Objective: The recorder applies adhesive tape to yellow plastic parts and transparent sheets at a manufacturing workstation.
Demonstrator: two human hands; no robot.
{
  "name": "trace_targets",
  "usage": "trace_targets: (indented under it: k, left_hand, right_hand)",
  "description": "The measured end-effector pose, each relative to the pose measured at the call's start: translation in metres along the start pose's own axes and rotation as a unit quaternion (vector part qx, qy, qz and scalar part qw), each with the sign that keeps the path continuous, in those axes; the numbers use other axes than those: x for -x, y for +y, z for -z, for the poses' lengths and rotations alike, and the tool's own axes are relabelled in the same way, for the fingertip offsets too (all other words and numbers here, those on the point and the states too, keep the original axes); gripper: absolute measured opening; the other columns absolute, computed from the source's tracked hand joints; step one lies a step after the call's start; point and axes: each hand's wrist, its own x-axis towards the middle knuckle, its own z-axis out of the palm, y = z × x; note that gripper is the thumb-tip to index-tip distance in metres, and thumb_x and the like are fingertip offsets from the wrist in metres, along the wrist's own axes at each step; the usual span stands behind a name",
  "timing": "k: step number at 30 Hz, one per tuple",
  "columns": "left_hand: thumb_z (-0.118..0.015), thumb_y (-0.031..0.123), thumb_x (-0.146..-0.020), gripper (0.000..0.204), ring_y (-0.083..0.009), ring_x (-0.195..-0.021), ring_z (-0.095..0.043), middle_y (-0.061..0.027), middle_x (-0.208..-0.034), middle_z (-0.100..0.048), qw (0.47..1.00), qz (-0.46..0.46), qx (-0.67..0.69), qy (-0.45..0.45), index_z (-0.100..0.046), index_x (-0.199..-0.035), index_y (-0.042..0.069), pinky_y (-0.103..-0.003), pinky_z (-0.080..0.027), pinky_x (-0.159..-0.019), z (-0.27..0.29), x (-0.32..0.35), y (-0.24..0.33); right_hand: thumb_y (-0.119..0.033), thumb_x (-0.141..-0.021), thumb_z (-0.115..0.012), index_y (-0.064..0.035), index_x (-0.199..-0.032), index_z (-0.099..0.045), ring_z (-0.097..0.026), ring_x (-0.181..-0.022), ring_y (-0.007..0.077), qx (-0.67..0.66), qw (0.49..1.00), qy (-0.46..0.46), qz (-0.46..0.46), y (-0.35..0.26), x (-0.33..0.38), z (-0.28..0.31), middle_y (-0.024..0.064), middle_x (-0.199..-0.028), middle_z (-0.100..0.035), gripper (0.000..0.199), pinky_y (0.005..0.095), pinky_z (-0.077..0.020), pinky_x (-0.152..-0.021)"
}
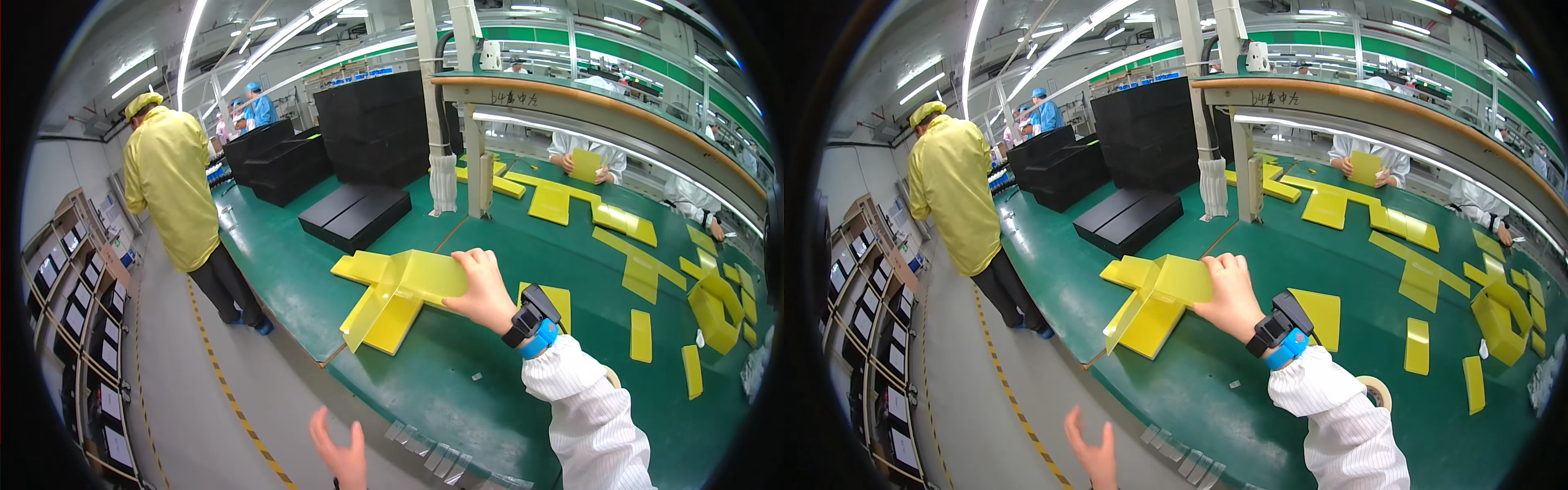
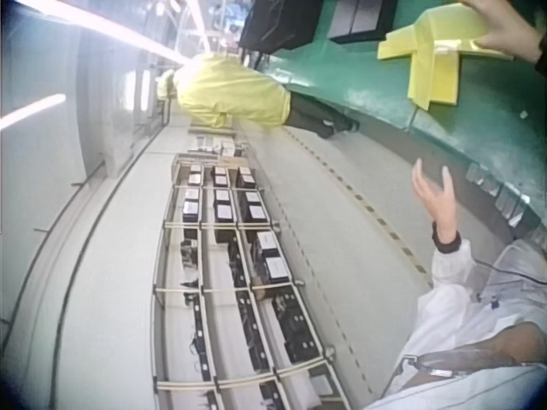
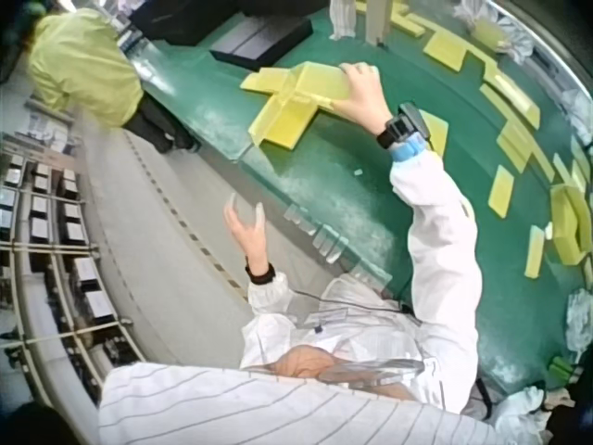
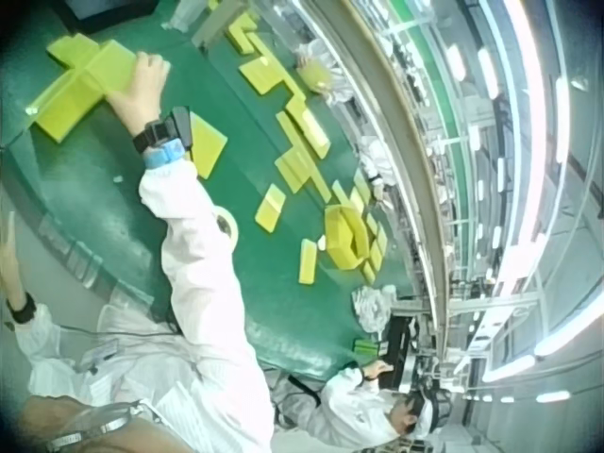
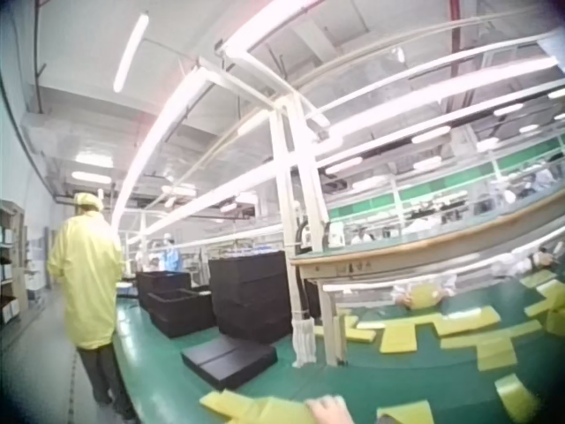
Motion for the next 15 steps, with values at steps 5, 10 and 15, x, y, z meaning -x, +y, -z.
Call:
trace_targets:
  k: [5,10,15]
  left_hand:
    - [-0.079,0.016,-0.068,0.076,-0.0379,-0.126,-0.041,-0.0219,-0.137,-0.043,0.979,-0.151,-0.136,-0.001,-0.042,-0.134,0.003,-0.046,-0.034,-0.103,-0.051,-0.076,0.05]
    - [-0.069,0.012,-0.078,0.052,-0.0359,-0.105,-0.06,-0.022,-0.12,-0.059,0.959,-0.224,-0.168,-0.051,-0.054,-0.126,0.004,-0.045,-0.045,-0.09,-0.08,-0.1,0.04]
    - [-0.058,0.004,-0.085,0.028,-0.0333,-0.064,-0.066,-0.02,-0.073,-0.066,0.983,-0.162,-0.067,-0.056,-0.061,-0.111,-0.003,-0.037,-0.051,-0.063,-0.073,-0.097,0.066]
  right_hand:
    - [-0.014,-0.06,-0.075,0.0,-0.109,-0.06,-0.046,-0.102,0.0313,0.045,0.998,0.0,0.036,-0.026,0.001,0.022,0.0128,-0.105,-0.055,0.054,0.0385,-0.0434,-0.09]
    - [-0.013,-0.057,-0.076,-0.0002,-0.105,-0.063,-0.049,-0.1,0.0307,0.027,0.998,0.002,0.048,-0.041,0.0,0.03,0.0124,-0.105,-0.056,0.051,0.0382,-0.0447,-0.09]
    - [-0.014,-0.064,-0.078,0.0004,-0.107,-0.061,-0.048,-0.111,0.0275,-0.133,0.989,-0.026,0.051,-0.033,-0.009,0.042,0.0104,-0.116,-0.048,0.048,0.0383,-0.0449,-0.093]
